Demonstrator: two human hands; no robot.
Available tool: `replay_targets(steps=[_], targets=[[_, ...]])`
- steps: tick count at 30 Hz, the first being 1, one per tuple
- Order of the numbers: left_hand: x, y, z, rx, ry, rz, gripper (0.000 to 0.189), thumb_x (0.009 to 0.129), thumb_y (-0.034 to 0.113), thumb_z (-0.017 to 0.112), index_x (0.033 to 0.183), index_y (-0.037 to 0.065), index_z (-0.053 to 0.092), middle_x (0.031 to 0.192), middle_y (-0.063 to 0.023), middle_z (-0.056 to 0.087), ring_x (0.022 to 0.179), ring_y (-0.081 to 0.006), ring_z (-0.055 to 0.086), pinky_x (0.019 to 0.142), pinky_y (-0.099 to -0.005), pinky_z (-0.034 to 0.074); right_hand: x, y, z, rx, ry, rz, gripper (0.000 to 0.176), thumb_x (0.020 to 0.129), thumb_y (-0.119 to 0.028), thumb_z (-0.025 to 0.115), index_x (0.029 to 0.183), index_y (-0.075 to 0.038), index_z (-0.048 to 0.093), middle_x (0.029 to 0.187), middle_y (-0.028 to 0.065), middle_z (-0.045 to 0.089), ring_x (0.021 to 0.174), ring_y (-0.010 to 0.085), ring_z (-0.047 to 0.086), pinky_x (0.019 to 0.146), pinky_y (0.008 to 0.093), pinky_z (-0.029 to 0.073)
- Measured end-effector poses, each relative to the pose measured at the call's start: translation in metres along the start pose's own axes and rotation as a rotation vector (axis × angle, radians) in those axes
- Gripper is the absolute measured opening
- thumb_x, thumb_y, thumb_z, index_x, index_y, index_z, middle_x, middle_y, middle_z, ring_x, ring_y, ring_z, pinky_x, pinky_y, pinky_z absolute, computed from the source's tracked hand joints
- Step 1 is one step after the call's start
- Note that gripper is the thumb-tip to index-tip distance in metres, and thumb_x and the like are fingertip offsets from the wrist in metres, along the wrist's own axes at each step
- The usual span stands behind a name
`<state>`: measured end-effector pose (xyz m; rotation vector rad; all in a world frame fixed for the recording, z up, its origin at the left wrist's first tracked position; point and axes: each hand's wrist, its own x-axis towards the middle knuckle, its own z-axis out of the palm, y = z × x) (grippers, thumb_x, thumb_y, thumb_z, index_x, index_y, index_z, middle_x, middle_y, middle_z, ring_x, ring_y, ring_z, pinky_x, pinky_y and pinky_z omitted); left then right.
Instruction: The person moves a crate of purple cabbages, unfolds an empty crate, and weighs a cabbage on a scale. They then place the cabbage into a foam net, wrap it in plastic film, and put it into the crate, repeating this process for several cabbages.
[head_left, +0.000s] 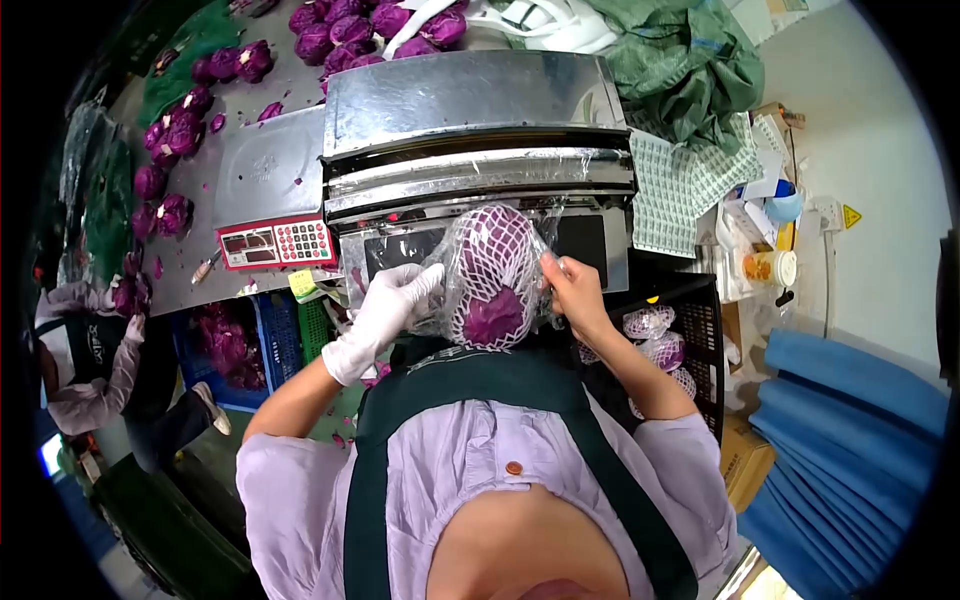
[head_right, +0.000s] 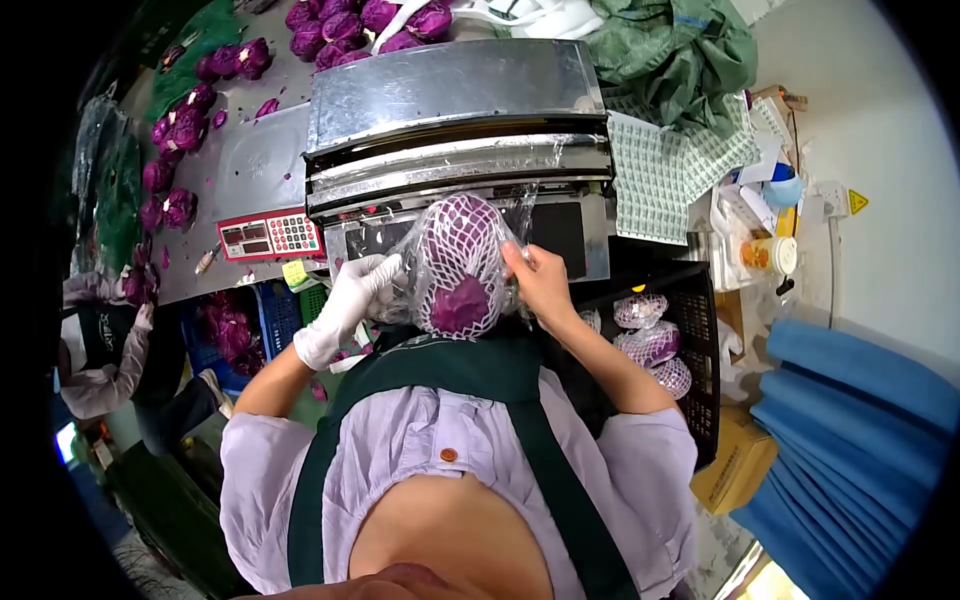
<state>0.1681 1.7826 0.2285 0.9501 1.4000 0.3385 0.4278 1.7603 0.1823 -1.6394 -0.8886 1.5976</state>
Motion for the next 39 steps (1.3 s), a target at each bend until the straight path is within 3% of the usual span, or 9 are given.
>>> replay_targets(steps=[6, 7, 17, 20, 22, 25, 29, 32, 39], targets=[[0.039, -0.045, -0.024, 0.148, 0.509, 0.530, 0.027, 0.084, 0.026, 0.061, 0.073, 0.002, 0.062, 0.054, -0.0038, 0.054, 0.046, -0.0086, 0.045, 0.046, -0.0278, 0.038, 0.036, 0.034, -0.017, -0.320, 0.507, -0.366, 0.046, 0.085, -0.028, 0.059, 0.053, 0.001, 0.046, 0.045, 0.0039, 0.046, 0.041, 0.0082, 0.041, 0.041, 0.0259, 0.032], [0.041, -0.051, -0.025, 0.675, 0.674, 0.653, 0.028, 0.085, 0.028, 0.059, 0.070, 0.004, 0.059, 0.055, -0.0120, 0.056, 0.045, -0.0218, 0.053, 0.045, -0.0343, 0.042, 0.044, 0.043, -0.021, -0.580, 0.624, -0.501, 0.042, 0.085, -0.025, 0.058, 0.054, 0.000, 0.045, 0.046, 0.0082, 0.048, 0.039, 0.0169, 0.047, 0.041, 0.0300, 0.036], [0.123, -0.062, 0.101, 0.586, 0.610, 0.853, 0.024, 0.080, 0.029, 0.055, 0.082, 0.006, 0.050, 0.058, -0.0105, 0.056, 0.051, -0.0328, 0.057, 0.047, -0.0390, 0.045, 0.067, 0.078, -0.007, -0.835, 0.698, -0.772, 0.020, 0.074, -0.022, 0.060, 0.069, -0.004, 0.056, 0.059, 0.0125, 0.056, 0.053, 0.0321, 0.057, 0.045, 0.0409, 0.044], [0.132, -0.081, 0.119, -0.569, 0.184, 0.637, 0.035, 0.093, 0.030, 0.042, 0.112, 0.002, 0.050, 0.103, -0.0127, 0.060, 0.090, -0.0245, 0.059, 0.078, -0.0347, 0.047, 0.053, 0.087, 0.001, -0.566, 0.525, -0.656, 0.026, 0.071, -0.026, 0.063, 0.071, 0.000, 0.060, 0.062, 0.0176, 0.059, 0.052, 0.0353, 0.057, 0.046, 0.0403, 0.045], [0.078, -0.038, 0.102, -1.190, -0.376, 0.068, 0.045, 0.095, 0.037, 0.034, 0.124, 0.003, 0.044, 0.119, -0.0100, 0.052, 0.105, -0.0223, 0.052, 0.094, -0.0342, 0.040, 0.038, 0.080, 0.012, -0.525, 0.596, -0.868, 0.022, 0.071, -0.020, 0.061, 0.075, 0.001, 0.059, 0.063, 0.0169, 0.058, 0.053, 0.0348, 0.057, 0.046, 0.0378, 0.045], [0.042, -0.026, 0.063, -0.498, -0.424, 0.336, 0.048, 0.094, 0.040, 0.032, 0.124, 0.003, 0.044, 0.121, -0.0120, 0.051, 0.109, -0.0237, 0.050, 0.095, -0.0386, 0.040, -0.003, 0.040, 0.017, -0.658, 0.614, -1.041, 0.014, 0.072, -0.014, 0.058, 0.077, -0.001, 0.056, 0.067, 0.0127, 0.055, 0.058, 0.0296, 0.057, 0.047, 0.0349, 0.044], [0.019, -0.012, 0.044, -0.790, -0.752, 0.124, 0.041, 0.091, 0.031, 0.043, 0.121, 0.003, 0.048, 0.119, -0.0136, 0.053, 0.106, -0.0242, 0.052, 0.093, -0.0380, 0.041, -0.050, -0.035, 0.001, -0.700, 0.584, -1.307, 0.014, 0.069, -0.003, 0.064, 0.067, -0.004, 0.049, 0.062, 0.0085, 0.052, 0.051, 0.0235, 0.053, 0.045, 0.0302, 0.042], [0.016, -0.013, 0.058, -0.768, -0.797, 0.094, 0.039, 0.090, 0.028, 0.046, 0.119, 0.002, 0.050, 0.117, -0.0138, 0.054, 0.104, -0.0240, 0.053, 0.091, -0.0369, 0.042, -0.048, -0.073, -0.028, -0.167, 0.518, -0.856, 0.019, 0.070, -0.008, 0.069, 0.063, -0.006, 0.052, 0.058, 0.0034, 0.054, 0.050, 0.0100, 0.052, 0.044, 0.0253, 0.040], [0.017, -0.006, 0.071, -0.203, -0.682, 0.353, 0.035, 0.086, 0.023, 0.051, 0.114, 0.000, 0.054, 0.112, -0.0133, 0.058, 0.099, -0.0225, 0.055, 0.086, -0.0335, 0.043, 0.028, 0.066, 0.041, -0.209, 0.343, -0.732, 0.013, 0.075, -0.011, 0.066, 0.070, -0.005, 0.057, 0.066, 0.0030, 0.059, 0.056, 0.0072, 0.053, 0.049, 0.0253, 0.042]])
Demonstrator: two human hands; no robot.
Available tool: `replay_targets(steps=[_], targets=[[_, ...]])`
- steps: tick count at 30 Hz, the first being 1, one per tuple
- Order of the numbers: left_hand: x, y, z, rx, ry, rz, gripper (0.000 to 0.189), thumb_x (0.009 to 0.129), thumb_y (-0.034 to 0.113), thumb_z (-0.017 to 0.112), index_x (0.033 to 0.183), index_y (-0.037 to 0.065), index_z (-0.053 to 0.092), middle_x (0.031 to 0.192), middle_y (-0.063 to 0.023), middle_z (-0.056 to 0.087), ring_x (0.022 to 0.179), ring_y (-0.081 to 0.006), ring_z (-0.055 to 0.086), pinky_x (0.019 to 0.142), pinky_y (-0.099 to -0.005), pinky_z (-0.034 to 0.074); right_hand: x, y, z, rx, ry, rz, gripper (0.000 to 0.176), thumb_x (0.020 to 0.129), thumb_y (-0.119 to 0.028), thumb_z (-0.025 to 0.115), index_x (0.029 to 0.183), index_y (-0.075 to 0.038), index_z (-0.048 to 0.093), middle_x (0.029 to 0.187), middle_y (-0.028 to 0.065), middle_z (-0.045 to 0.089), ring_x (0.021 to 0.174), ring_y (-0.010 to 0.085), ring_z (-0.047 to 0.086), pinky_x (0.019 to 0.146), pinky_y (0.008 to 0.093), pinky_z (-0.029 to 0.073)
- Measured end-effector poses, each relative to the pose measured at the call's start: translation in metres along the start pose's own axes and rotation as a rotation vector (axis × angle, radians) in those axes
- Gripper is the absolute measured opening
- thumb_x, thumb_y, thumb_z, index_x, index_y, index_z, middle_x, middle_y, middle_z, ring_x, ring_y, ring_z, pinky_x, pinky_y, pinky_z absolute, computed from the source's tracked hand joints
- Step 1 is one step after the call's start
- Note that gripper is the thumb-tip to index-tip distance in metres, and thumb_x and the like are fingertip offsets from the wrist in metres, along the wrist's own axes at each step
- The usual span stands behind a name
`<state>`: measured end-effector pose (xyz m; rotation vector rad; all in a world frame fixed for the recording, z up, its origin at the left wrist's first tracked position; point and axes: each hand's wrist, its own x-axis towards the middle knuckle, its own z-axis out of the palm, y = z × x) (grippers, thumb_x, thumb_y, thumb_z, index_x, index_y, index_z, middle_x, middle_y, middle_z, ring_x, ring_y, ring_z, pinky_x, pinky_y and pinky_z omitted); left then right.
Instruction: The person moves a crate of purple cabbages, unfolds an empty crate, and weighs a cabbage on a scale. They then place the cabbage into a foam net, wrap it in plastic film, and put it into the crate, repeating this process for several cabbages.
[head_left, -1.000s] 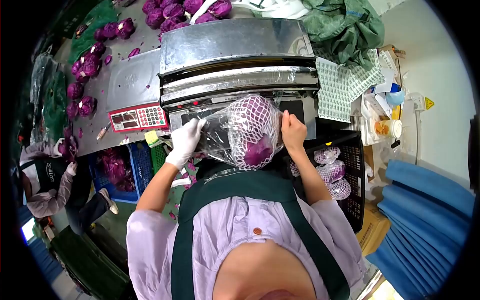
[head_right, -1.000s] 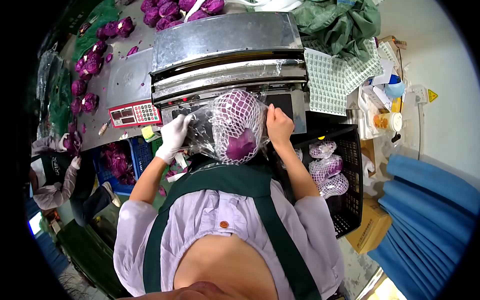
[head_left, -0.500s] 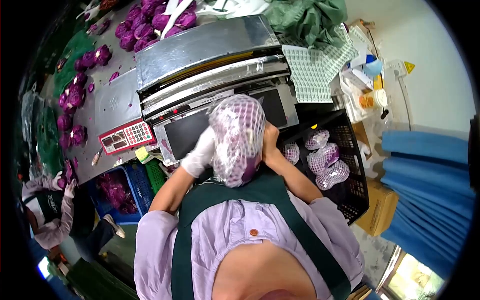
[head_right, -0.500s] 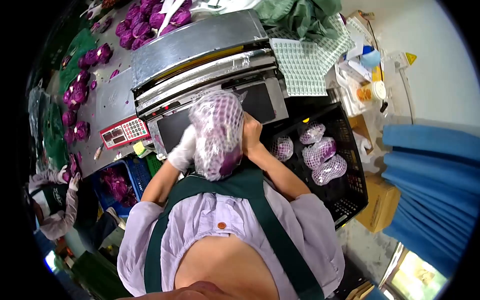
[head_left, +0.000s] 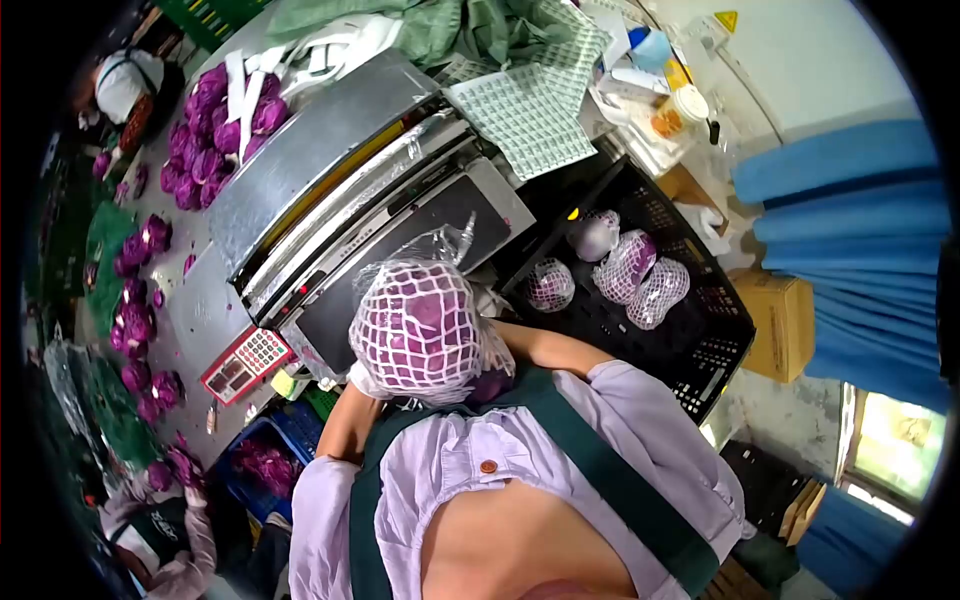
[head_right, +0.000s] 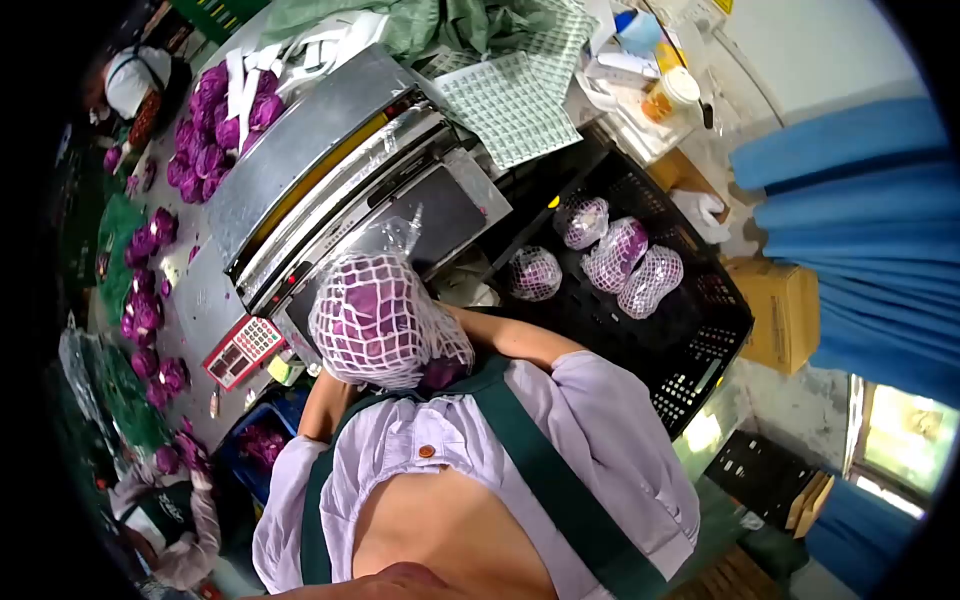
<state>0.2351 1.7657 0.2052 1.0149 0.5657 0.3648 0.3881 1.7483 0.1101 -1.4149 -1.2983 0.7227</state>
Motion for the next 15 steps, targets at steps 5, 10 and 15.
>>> replay_targets(steps=[5, 10, 15], targets=[[0.013, 0.044, -0.007, 0.600, -0.002, 0.131, 0.033, 0.083, 0.019, 0.054, 0.110, -0.001, 0.057, 0.108, -0.0129, 0.060, 0.096, -0.0215, 0.057, 0.083, -0.0311, 0.044, -0.027, 0.001, -0.010, 0.063, 0.011, 0.051, 0.012, 0.076, -0.013, 0.066, 0.075, -0.004, 0.059, 0.070, 0.0038, 0.060, 0.060, 0.0080, 0.054, 0.054, 0.0251, 0.043], [0.050, 0.061, 0.030, 0.718, -0.269, 0.224, 0.034, 0.081, 0.017, 0.058, 0.111, 0.001, 0.056, 0.107, -0.0114, 0.060, 0.096, -0.0218, 0.057, 0.086, -0.0306, 0.043, -0.047, 0.008, -0.029, 0.139, 0.031, 0.109, 0.013, 0.077, -0.015, 0.066, 0.080, -0.004, 0.061, 0.074, 0.0047, 0.062, 0.063, 0.0089, 0.055, 0.058, 0.0249, 0.044], [0.064, 0.009, 0.023, 0.640, -0.366, -0.025, 0.040, 0.081, 0.019, 0.059, 0.117, 0.003, 0.051, 0.114, -0.0096, 0.056, 0.101, -0.0212, 0.054, 0.090, -0.0316, 0.041, -0.051, 0.001, -0.088, 0.367, 0.237, 0.213, 0.016, 0.078, -0.017, 0.066, 0.085, -0.003, 0.062, 0.078, 0.0056, 0.063, 0.067, 0.0098, 0.055, 0.062, 0.0247, 0.045]])
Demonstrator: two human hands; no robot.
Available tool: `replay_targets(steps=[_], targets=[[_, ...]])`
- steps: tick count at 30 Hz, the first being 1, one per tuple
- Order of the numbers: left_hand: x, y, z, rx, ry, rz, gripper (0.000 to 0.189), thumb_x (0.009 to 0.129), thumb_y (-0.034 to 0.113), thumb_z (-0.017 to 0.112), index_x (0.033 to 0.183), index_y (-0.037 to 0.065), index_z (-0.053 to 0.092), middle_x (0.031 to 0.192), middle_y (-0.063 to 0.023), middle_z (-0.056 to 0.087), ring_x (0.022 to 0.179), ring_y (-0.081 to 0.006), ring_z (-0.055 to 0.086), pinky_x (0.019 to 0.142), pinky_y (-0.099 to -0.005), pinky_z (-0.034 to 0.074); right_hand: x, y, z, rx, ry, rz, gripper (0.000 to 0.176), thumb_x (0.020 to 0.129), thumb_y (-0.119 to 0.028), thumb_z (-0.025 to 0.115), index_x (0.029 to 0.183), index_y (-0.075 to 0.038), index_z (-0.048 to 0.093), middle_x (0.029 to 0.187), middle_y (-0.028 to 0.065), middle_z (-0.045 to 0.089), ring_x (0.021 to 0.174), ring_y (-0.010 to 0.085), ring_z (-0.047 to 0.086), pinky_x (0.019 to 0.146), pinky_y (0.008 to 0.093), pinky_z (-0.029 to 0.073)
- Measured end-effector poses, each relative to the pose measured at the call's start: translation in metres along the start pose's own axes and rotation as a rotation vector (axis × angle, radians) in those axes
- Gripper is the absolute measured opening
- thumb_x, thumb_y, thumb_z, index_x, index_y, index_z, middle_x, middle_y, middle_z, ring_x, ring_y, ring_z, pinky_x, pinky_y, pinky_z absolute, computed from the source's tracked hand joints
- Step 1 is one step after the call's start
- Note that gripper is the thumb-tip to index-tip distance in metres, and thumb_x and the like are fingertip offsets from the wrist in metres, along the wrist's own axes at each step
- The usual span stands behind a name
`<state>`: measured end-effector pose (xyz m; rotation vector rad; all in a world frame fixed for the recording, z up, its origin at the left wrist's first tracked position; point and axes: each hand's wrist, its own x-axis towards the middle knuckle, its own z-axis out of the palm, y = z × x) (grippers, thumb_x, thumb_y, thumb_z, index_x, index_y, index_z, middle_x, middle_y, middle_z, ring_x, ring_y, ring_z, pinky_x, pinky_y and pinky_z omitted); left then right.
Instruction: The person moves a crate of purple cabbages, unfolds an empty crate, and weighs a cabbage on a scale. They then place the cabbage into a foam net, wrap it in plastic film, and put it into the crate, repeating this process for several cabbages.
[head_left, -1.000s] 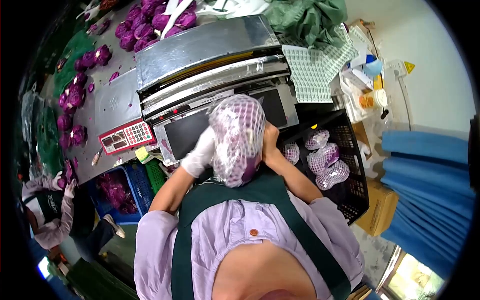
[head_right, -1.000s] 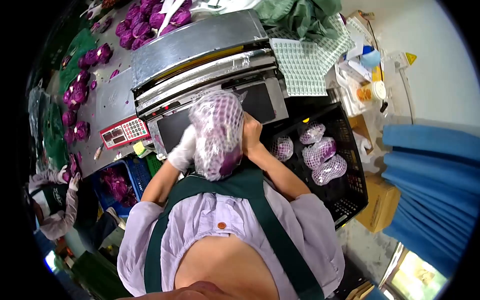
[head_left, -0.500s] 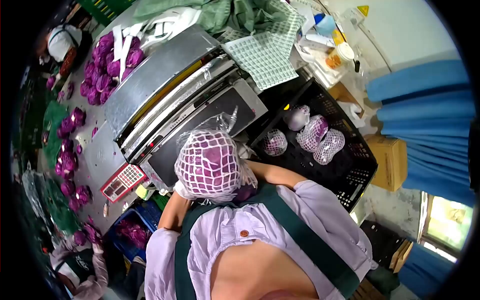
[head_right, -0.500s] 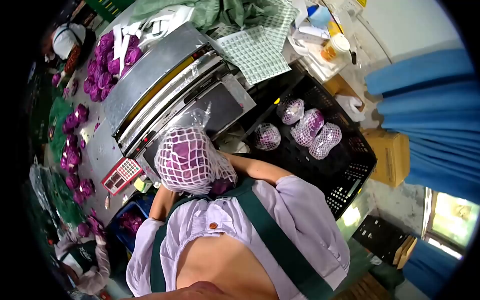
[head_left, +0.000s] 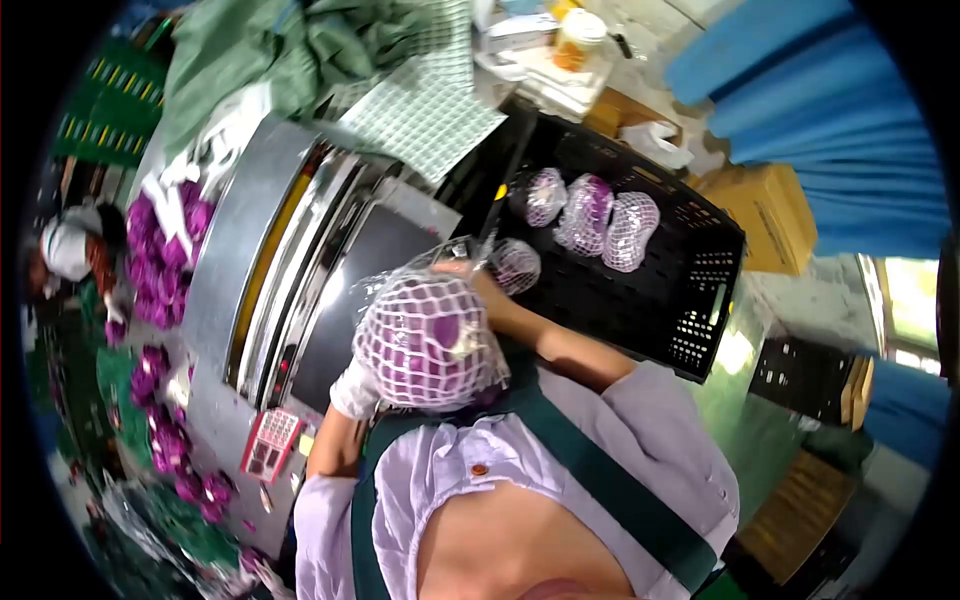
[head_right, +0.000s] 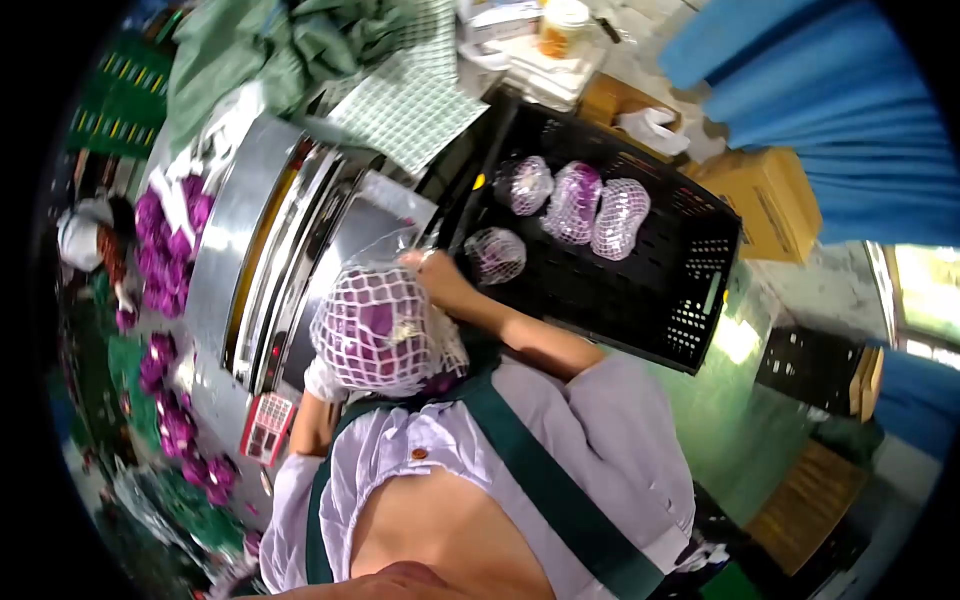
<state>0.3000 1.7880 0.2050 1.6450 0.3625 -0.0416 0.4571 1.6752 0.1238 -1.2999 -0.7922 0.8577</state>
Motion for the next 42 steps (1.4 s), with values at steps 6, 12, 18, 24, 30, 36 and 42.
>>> replay_targets(steps=[6, 12, 18, 24, 30, 36, 42], targets=[[0.034, -0.038, 0.019, 0.203, -0.209, -0.151, 0.049, 0.081, 0.022, 0.061, 0.125, 0.006, 0.045, 0.122, -0.0074, 0.051, 0.106, -0.0205, 0.051, 0.095, -0.0328, 0.039, -0.026, -0.113, -0.057, -0.171, -0.099, -0.290, 0.111, 0.048, -0.054, 0.079, 0.134, -0.003, 0.029, 0.137, 0.0149, 0.031, 0.127, 0.0266, 0.030, 0.105, 0.0374, 0.024], [0.093, -0.029, 0.063, -0.814, -0.131, -0.339, 0.044, 0.093, 0.032, 0.035, 0.129, 0.006, 0.037, 0.128, -0.0120, 0.045, 0.113, -0.0255, 0.047, 0.098, -0.0404, 0.038, -0.073, -0.063, -0.056, 0.665, 0.276, 0.072, 0.121, 0.052, -0.034, 0.086, 0.140, -0.002, 0.009, 0.134, 0.0139, 0.034, 0.122, 0.0228, 0.035, 0.103, 0.0345, 0.027], [0.191, 0.002, 0.139, -0.410, 0.097, -0.401, 0.038, 0.094, 0.022, 0.042, 0.128, 0.004, 0.040, 0.108, -0.0077, 0.055, 0.098, -0.0168, 0.053, 0.087, -0.0279, 0.043, -0.107, -0.021, -0.165, 0.585, 0.790, 0.059, 0.080, 0.069, -0.035, 0.069, 0.131, 0.000, 0.033, 0.123, 0.0113, 0.047, 0.110, 0.0217, 0.047, 0.094, 0.0331, 0.039], [0.189, -0.015, 0.103, -0.321, -0.169, -0.470, 0.035, 0.094, 0.028, 0.042, 0.114, 0.002, 0.053, 0.109, -0.0075, 0.059, 0.097, -0.0182, 0.059, 0.085, -0.0296, 0.043, -0.195, 0.040, -0.346, 0.193, 1.165, 0.216, 0.085, 0.068, -0.020, 0.073, 0.135, 0.002, 0.026, 0.123, 0.0173, 0.046, 0.112, 0.0270, 0.046, 0.097, 0.0351, 0.037], [0.162, -0.042, 0.078, -0.336, -0.072, -0.611, 0.034, 0.094, 0.028, 0.041, 0.110, 0.002, 0.055, 0.106, -0.0103, 0.061, 0.093, -0.0194, 0.061, 0.081, -0.0280, 0.046, -0.180, 0.125, -0.416, 0.042, 1.077, 0.288, 0.086, 0.064, -0.007, 0.073, 0.136, -0.001, 0.026, 0.129, 0.0139, 0.042, 0.115, 0.0245, 0.044, 0.098, 0.0326, 0.034], [0.164, -0.036, 0.070, -0.243, -0.004, -0.613, 0.032, 0.093, 0.027, 0.042, 0.107, 0.002, 0.057, 0.102, -0.0093, 0.062, 0.090, -0.0183, 0.062, 0.078, -0.0263, 0.046, -0.185, 0.170, -0.425, 0.160, 1.047, 0.470, 0.075, 0.076, -0.023, 0.066, 0.138, -0.005, 0.027, 0.135, 0.0110, 0.038, 0.121, 0.0217, 0.039, 0.101, 0.0319, 0.029], [0.161, -0.018, 0.062, -0.301, 0.008, -0.420, 0.036, 0.094, 0.028, 0.042, 0.111, -0.001, 0.054, 0.105, -0.0092, 0.060, 0.094, -0.0185, 0.058, 0.085, -0.0285, 0.043, -0.207, 0.175, -0.454, -0.757, 0.866, 0.686, 0.070, 0.074, -0.047, 0.064, 0.123, -0.001, 0.046, 0.112, 0.0216, 0.056, 0.104, 0.0299, 0.055, 0.088, 0.0341, 0.041]])
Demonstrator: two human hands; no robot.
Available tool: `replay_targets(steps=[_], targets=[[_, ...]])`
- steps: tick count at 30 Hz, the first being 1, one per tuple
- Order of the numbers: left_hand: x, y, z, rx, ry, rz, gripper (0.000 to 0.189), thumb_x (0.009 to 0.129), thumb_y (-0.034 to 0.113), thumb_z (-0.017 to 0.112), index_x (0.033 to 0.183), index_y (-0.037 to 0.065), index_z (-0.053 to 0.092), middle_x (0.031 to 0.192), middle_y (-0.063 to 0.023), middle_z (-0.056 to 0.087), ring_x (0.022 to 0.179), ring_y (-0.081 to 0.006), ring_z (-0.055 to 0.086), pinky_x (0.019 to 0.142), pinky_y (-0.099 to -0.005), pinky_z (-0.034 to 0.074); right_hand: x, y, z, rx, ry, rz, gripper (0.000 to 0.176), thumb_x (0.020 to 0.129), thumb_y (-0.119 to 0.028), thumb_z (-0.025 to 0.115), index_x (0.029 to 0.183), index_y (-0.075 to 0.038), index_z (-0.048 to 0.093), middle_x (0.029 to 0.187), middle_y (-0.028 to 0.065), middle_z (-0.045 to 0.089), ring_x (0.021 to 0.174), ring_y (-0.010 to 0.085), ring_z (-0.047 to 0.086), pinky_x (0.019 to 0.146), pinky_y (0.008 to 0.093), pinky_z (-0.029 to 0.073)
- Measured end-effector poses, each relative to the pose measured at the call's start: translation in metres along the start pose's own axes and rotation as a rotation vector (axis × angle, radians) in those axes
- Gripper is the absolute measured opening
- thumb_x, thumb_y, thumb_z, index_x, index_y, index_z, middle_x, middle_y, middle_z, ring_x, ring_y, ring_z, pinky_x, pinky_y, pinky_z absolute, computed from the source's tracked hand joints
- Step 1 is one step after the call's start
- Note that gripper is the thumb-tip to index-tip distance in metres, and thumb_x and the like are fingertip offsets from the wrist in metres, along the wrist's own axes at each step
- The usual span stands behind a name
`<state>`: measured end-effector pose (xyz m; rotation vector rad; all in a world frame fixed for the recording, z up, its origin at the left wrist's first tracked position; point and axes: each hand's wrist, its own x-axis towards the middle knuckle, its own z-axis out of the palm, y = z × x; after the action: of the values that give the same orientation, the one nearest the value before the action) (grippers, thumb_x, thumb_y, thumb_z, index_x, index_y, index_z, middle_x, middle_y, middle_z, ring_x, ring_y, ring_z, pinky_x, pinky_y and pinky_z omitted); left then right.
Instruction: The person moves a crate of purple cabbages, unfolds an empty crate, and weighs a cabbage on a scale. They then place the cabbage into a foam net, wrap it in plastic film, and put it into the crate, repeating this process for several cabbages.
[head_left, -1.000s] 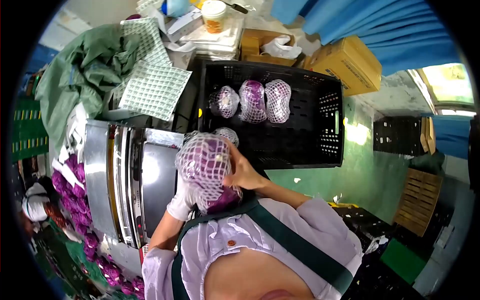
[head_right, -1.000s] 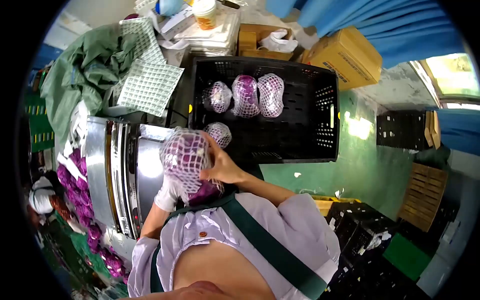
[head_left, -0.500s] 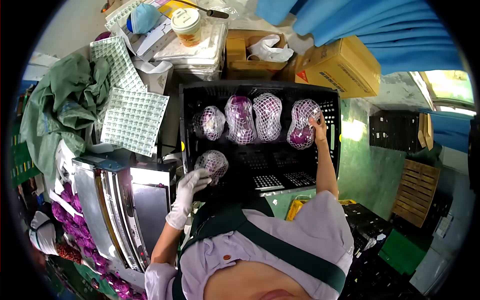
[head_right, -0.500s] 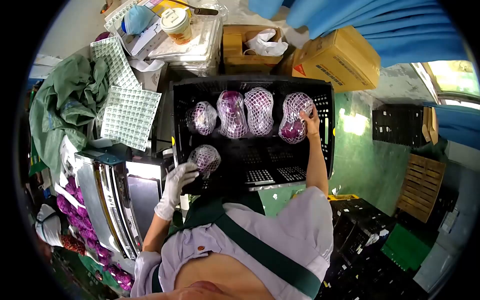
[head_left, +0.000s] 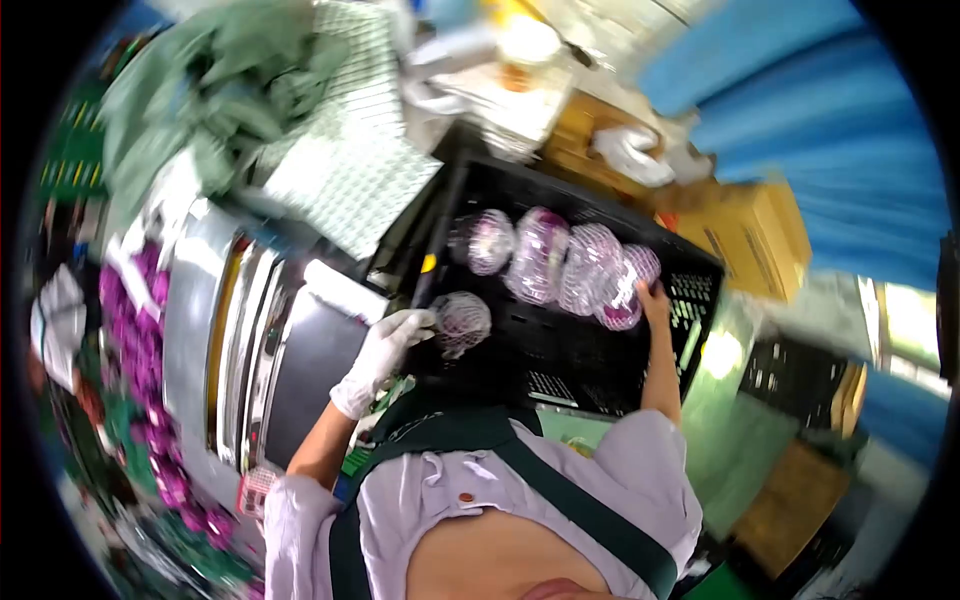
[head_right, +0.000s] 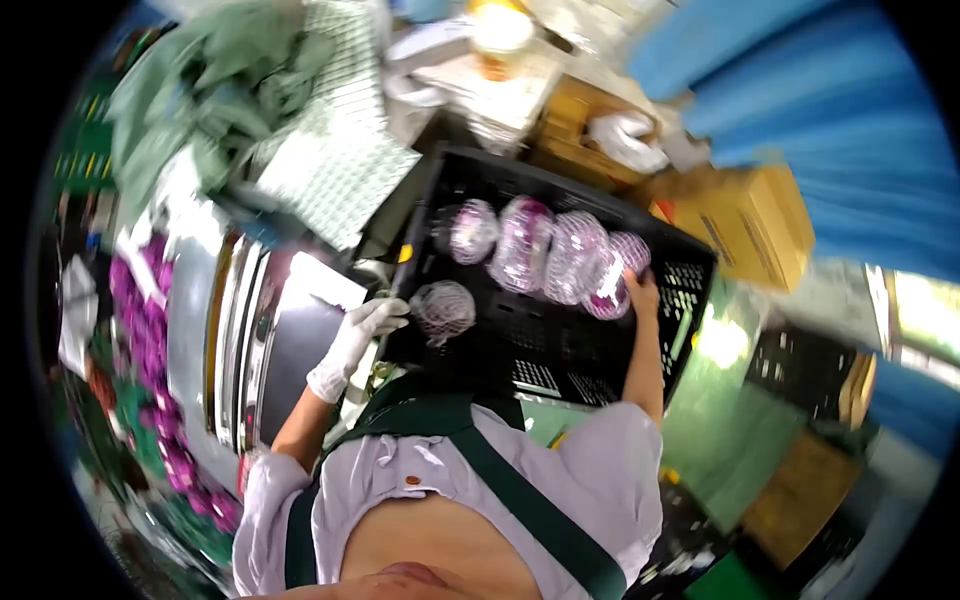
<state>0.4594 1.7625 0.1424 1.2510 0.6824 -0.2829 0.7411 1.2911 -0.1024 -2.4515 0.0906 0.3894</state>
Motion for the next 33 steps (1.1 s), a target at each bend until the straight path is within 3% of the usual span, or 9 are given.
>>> replay_targets(steps=[3, 4, 8, 13, 21, 26, 28, 30, 33], targets=[[-0.027, -0.003, -0.017, 0.001, 0.050, 0.021, 0.035, 0.093, 0.027, 0.044, 0.109, -0.001, 0.056, 0.102, -0.0080, 0.061, 0.093, -0.0156, 0.057, 0.084, -0.0280, 0.043, -0.032, -0.128, -0.036, -0.356, 0.165, -0.158, 0.068, 0.073, -0.042, 0.068, 0.122, 0.000, 0.047, 0.111, 0.0193, 0.058, 0.099, 0.0279, 0.057, 0.087, 0.0350, 0.042], [-0.039, -0.010, -0.026, -0.060, 0.100, -0.021, 0.034, 0.092, 0.027, 0.046, 0.108, -0.001, 0.057, 0.101, -0.0072, 0.061, 0.093, -0.0143, 0.056, 0.084, -0.0277, 0.043, -0.017, -0.125, -0.025, -0.122, 0.206, -0.351, 0.061, 0.074, -0.034, 0.070, 0.120, 0.000, 0.049, 0.109, 0.0162, 0.059, 0.097, 0.0222, 0.057, 0.085, 0.0320, 0.043], [-0.092, -0.032, -0.061, -0.019, 0.271, 0.124, 0.036, 0.090, 0.032, 0.050, 0.107, 0.002, 0.059, 0.098, -0.0042, 0.062, 0.090, -0.0118, 0.056, 0.083, -0.0261, 0.043, -0.066, -0.281, 0.044, 0.439, -0.094, -0.669, 0.029, 0.080, -0.009, 0.064, 0.107, -0.001, 0.058, 0.097, 0.0087, 0.063, 0.084, 0.0151, 0.060, 0.074, 0.0262, 0.048], [-0.177, -0.075, -0.109, -0.135, 0.519, 0.246, 0.033, 0.092, 0.027, 0.048, 0.109, 0.000, 0.057, 0.100, -0.0061, 0.061, 0.087, -0.0126, 0.058, 0.083, -0.0266, 0.044, -0.280, -0.448, 0.132, 0.217, -0.817, -1.008, 0.021, 0.076, -0.007, 0.066, 0.096, -0.001, 0.062, 0.083, 0.0075, 0.063, 0.072, 0.0110, 0.060, 0.064, 0.0241, 0.048], [-0.342, -0.158, -0.235, -0.388, 1.134, 0.320, 0.033, 0.091, 0.026, 0.049, 0.112, 0.001, 0.055, 0.100, -0.0058, 0.059, 0.086, -0.0127, 0.054, 0.081, -0.0266, 0.044, -0.468, -0.456, 0.248, 0.266, -1.321, -1.533, 0.018, 0.073, -0.005, 0.068, 0.090, -0.003, 0.063, 0.066, 0.0116, 0.058, 0.056, 0.0195, 0.059, 0.052, 0.0269, 0.047], [-0.415, -0.192, -0.354, -0.514, 1.355, 0.394, 0.049, 0.087, 0.028, 0.056, 0.125, 0.000, 0.042, 0.108, -0.0102, 0.056, 0.089, -0.0150, 0.057, 0.075, -0.0278, 0.049, -0.485, -0.449, 0.291, 0.212, -1.265, -1.587, 0.017, 0.071, -0.006, 0.069, 0.087, -0.003, 0.063, 0.063, 0.0084, 0.061, 0.047, 0.0162, 0.056, 0.045, 0.0258, 0.044], [-0.430, -0.187, -0.411, -0.467, 1.378, 0.386, 0.068, 0.081, 0.033, 0.064, 0.130, -0.003, 0.034, 0.115, -0.0147, 0.052, 0.095, -0.0205, 0.055, 0.086, -0.0305, 0.044, -0.481, -0.448, 0.296, 0.159, -1.260, -1.622, 0.017, 0.072, -0.007, 0.069, 0.087, -0.003, 0.063, 0.061, 0.0089, 0.060, 0.047, 0.0160, 0.055, 0.046, 0.0259, 0.044], [-0.421, -0.210, -0.492, -0.115, 1.587, 0.233, 0.081, 0.073, 0.037, 0.070, 0.131, -0.003, 0.031, 0.124, -0.0210, 0.045, 0.112, -0.0292, 0.048, 0.097, -0.0345, 0.037, -0.429, -0.395, 0.334, -0.385, -1.505, -1.297, 0.014, 0.078, -0.019, 0.066, 0.086, -0.008, 0.064, 0.066, 0.0063, 0.061, 0.056, 0.0142, 0.058, 0.055, 0.0242, 0.046], [-0.402, -0.227, -0.597, -0.040, 1.631, 0.077, 0.101, 0.059, 0.045, 0.078, 0.134, -0.001, 0.027, 0.132, -0.0258, 0.035, 0.124, -0.0344, 0.035, 0.100, -0.0365, 0.034, -0.468, -0.447, 0.294, -0.393, -1.358, -1.294, 0.018, 0.083, -0.026, 0.059, 0.094, -0.012, 0.064, 0.080, 0.0093, 0.063, 0.075, 0.0180, 0.061, 0.070, 0.0280, 0.047]])
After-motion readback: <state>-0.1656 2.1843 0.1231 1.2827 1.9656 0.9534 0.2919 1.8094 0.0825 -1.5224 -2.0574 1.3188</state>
